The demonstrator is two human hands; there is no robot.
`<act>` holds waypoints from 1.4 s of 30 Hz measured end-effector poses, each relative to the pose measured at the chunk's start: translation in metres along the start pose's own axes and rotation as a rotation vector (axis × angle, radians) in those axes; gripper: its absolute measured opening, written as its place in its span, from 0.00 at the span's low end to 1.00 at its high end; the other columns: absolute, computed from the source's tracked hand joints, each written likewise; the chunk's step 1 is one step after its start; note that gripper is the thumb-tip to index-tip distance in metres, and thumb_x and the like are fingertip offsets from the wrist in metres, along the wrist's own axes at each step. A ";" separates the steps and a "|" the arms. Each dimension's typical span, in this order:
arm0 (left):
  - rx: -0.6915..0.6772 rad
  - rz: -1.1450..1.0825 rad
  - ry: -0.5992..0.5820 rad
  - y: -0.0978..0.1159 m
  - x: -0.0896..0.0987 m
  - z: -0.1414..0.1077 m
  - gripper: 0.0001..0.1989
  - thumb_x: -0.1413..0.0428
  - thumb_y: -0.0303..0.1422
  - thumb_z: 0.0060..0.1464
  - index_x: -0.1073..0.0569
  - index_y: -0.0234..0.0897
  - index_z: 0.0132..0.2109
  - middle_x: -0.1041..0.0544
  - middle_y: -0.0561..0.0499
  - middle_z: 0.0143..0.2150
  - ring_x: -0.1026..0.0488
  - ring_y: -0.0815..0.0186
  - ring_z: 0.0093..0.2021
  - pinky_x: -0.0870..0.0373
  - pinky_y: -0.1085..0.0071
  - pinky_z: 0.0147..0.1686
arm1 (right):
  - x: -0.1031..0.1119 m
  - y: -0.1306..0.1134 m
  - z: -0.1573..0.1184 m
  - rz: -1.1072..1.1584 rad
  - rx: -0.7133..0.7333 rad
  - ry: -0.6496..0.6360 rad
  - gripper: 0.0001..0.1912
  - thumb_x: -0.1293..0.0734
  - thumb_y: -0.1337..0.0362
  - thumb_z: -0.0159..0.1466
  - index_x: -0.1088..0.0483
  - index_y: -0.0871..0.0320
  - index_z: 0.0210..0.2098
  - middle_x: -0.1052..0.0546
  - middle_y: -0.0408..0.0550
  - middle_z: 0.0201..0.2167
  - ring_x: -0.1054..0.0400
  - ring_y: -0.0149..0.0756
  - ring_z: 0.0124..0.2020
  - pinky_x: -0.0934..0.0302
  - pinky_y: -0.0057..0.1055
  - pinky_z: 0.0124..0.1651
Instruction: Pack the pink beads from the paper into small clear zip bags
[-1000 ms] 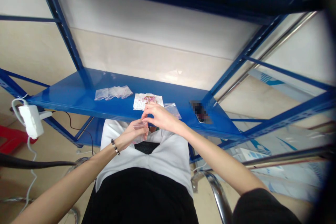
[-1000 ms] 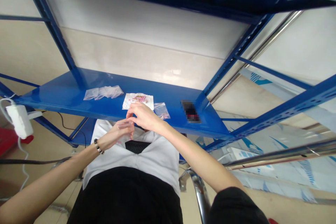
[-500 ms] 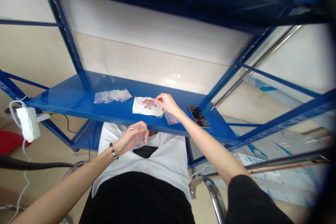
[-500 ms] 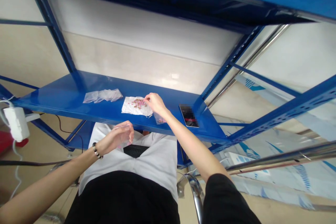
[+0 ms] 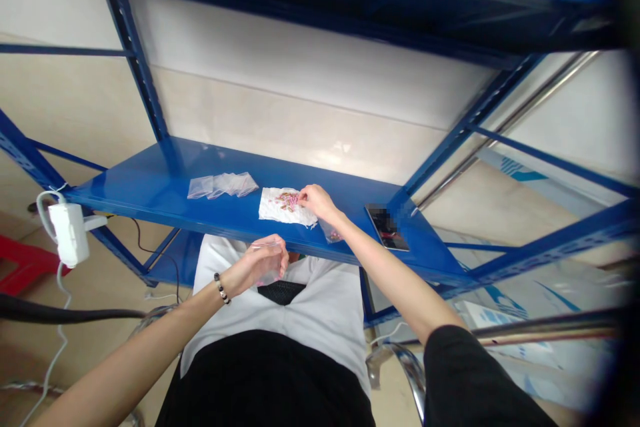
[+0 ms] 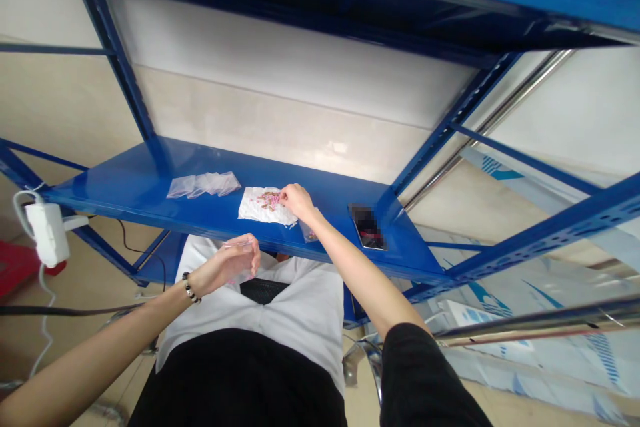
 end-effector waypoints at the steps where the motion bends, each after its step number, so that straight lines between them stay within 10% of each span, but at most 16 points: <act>1: 0.010 0.007 -0.003 -0.002 0.000 -0.001 0.09 0.42 0.36 0.57 0.32 0.35 0.36 0.27 0.48 0.29 0.28 0.65 0.29 0.34 0.69 0.30 | 0.001 0.000 -0.001 0.000 -0.008 0.003 0.04 0.30 0.69 0.59 0.21 0.60 0.30 0.20 0.49 0.32 0.29 0.34 0.35 0.43 0.26 0.39; 7: 0.046 0.030 0.023 -0.007 0.000 -0.005 0.10 0.43 0.37 0.58 0.33 0.34 0.35 0.28 0.49 0.29 0.28 0.66 0.29 0.33 0.70 0.30 | 0.041 -0.036 -0.026 0.040 0.067 0.168 0.05 0.31 0.68 0.60 0.22 0.60 0.30 0.21 0.50 0.33 0.32 0.38 0.38 0.43 0.30 0.42; 12: 0.030 0.074 0.044 -0.006 0.001 -0.002 0.13 0.39 0.38 0.55 0.32 0.34 0.35 0.28 0.49 0.29 0.29 0.66 0.28 0.33 0.71 0.29 | 0.067 -0.113 -0.066 0.276 0.378 0.031 0.03 0.30 0.68 0.61 0.23 0.58 0.30 0.23 0.45 0.30 0.32 0.34 0.35 0.43 0.29 0.41; 26: 0.060 0.187 0.022 -0.010 0.004 -0.006 0.10 0.37 0.33 0.52 0.29 0.32 0.32 0.27 0.49 0.29 0.29 0.67 0.29 0.32 0.70 0.31 | 0.037 -0.155 -0.094 0.390 0.579 -0.351 0.07 0.32 0.68 0.63 0.20 0.61 0.32 0.23 0.45 0.26 0.33 0.30 0.28 0.43 0.26 0.35; 34: 0.010 0.050 -0.025 0.001 -0.003 -0.007 0.10 0.38 0.31 0.54 0.32 0.34 0.35 0.27 0.49 0.31 0.28 0.66 0.31 0.33 0.70 0.32 | 0.060 -0.108 -0.057 0.379 0.354 -0.024 0.09 0.34 0.66 0.64 0.21 0.61 0.34 0.21 0.46 0.31 0.32 0.31 0.31 0.44 0.26 0.36; 42: -0.020 0.042 -0.021 0.008 0.000 -0.005 0.08 0.40 0.31 0.55 0.32 0.34 0.35 0.27 0.49 0.30 0.28 0.66 0.30 0.33 0.69 0.32 | 0.024 -0.010 -0.016 0.238 0.004 0.045 0.10 0.34 0.65 0.63 0.20 0.61 0.33 0.20 0.48 0.28 0.31 0.32 0.28 0.45 0.26 0.32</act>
Point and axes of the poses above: each hand's wrist, its own z-axis towards the middle knuckle, its own x-axis out of the back of the hand, y = z × x, the point moved 7 cm from there along z, towards the middle knuckle
